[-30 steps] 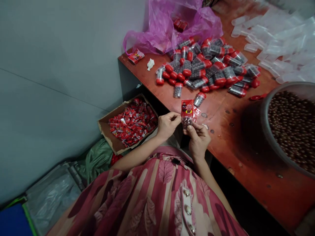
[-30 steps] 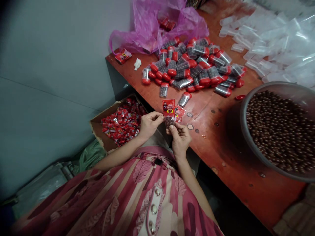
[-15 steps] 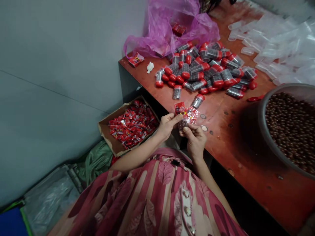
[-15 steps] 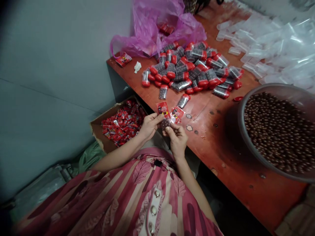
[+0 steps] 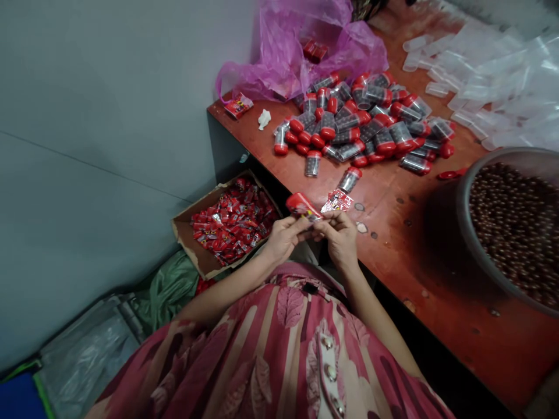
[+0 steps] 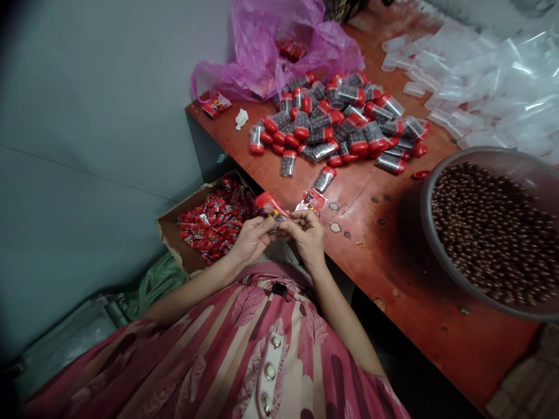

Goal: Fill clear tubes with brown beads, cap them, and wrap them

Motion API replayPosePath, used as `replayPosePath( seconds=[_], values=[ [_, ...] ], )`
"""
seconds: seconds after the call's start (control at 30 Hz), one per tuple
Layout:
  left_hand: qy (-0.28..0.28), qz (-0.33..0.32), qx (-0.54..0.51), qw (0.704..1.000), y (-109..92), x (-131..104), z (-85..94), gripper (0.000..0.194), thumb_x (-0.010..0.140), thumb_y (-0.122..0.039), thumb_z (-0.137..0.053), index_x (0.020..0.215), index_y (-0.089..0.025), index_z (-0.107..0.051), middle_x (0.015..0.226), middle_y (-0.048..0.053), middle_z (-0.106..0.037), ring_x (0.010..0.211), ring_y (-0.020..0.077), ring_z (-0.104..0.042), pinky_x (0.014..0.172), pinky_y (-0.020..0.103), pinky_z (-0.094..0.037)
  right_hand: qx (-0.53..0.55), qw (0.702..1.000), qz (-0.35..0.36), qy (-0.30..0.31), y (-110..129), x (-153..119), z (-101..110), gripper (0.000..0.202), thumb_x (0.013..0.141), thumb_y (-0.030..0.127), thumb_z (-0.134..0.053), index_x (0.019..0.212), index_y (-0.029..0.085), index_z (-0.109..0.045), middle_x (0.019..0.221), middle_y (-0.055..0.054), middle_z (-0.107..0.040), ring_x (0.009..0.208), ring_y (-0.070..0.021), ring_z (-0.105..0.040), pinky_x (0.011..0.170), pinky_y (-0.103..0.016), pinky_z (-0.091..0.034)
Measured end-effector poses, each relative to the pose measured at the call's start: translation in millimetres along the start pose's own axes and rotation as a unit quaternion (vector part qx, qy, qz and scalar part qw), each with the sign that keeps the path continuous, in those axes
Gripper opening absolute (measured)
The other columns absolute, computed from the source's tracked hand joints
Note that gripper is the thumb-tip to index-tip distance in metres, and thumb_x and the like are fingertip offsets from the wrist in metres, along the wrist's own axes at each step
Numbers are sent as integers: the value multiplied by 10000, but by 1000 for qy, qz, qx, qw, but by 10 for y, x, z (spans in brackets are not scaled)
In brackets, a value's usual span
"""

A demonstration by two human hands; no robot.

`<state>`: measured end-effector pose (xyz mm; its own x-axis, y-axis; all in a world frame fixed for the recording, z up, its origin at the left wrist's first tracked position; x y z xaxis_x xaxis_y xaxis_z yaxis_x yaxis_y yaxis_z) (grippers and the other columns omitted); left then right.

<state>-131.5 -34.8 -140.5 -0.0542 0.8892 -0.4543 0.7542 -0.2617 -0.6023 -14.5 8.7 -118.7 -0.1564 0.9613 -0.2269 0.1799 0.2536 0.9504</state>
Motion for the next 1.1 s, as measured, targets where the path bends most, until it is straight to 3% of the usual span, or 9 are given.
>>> replayPosePath(
  seconds=[0.13,0.23,0.37,0.43,0.53,0.8,0.9,1.0,1.1],
  values=[
    [-120,-35,-6,992,-68,-112,441,526,726,-606,-613,963,-140,-662,1080,137,-681,896,216,-685,800,342,-547,-21,999,28,-29,174,-53,171,230,705,279,-730,853,187,-581,655,31,-669,485,-98,-605,423,-194,-489],
    [-75,-85,206,972,-152,-9,270,449,764,-540,-610,1008,-169,-679,1097,134,-677,918,229,-676,845,382,-532,-51,993,56,-91,300,-63,475,204,747,306,-703,861,180,-589,600,42,-636,461,-84,-583,414,-174,-465],
    [68,-325,528,782,-359,189,-542,332,782,-393,-649,1080,-249,-677,1223,87,-625,1206,243,-514,1078,435,-344,-81,988,56,-122,346,-58,677,216,764,349,-688,858,177,-596,619,34,-635,458,-74,-571,412,-167,-452],
    [81,-365,617,692,-302,337,-754,329,785,-362,-650,1095,-253,-667,1276,95,-590,1257,265,-460,1104,482,-275,-92,987,57,-118,354,-67,679,213,766,355,-686,846,179,-597,613,34,-629,465,-77,-574,420,-171,-462],
    [65,-380,669,636,-227,503,-838,239,816,-332,-611,1032,-264,-688,1263,77,-604,1270,277,-436,1100,504,-242,-101,987,61,-111,357,-77,670,204,769,360,-681,829,183,-599,603,35,-621,469,-81,-573,427,-177,-468],
    [61,-397,603,689,-257,443,-840,181,847,-297,-565,959,-270,-705,1197,50,-652,1265,252,-456,1100,488,-228,-143,976,92,-138,393,144,738,314,734,377,-708,968,191,-610,909,-18,-655,768,-121,-631,647,-240,-536],
    [90,-393,568,718,-281,343,-918,204,845,-286,-566,995,-266,-703,1230,46,-634,1294,241,-431,1114,466,-226,-110,983,88,-119,394,250,676,374,702,340,-738,1015,203,-587,829,13,-656,728,-109,-623,655,-229,-522],
    [87,-356,484,795,-371,278,-871,256,796,-318,-635,1032,-240,-698,1225,61,-634,1243,240,-484,1080,413,-314,-61,990,74,-106,396,291,638,348,703,323,-732,995,200,-589,700,45,-638,590,-90,-588,583,-214,-497],
    [70,-234,380,892,-338,348,-664,349,740,-400,-686,1033,-212,-698,1096,61,-683,1025,229,-619,920,356,-467,-55,996,42,-59,380,324,542,362,685,320,-743,996,202,-601,650,56,-624,529,-79,-548,532,-198,-458]
  ],
)
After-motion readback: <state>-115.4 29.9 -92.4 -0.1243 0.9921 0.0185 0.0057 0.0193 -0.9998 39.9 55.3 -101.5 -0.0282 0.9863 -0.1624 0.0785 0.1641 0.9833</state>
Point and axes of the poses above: each hand's wrist, its own x-axis towards the middle knuckle, its own z-axis out of the back of the hand, y = z × x, the point moved 10 cm from there along x, towards the middle knuckle
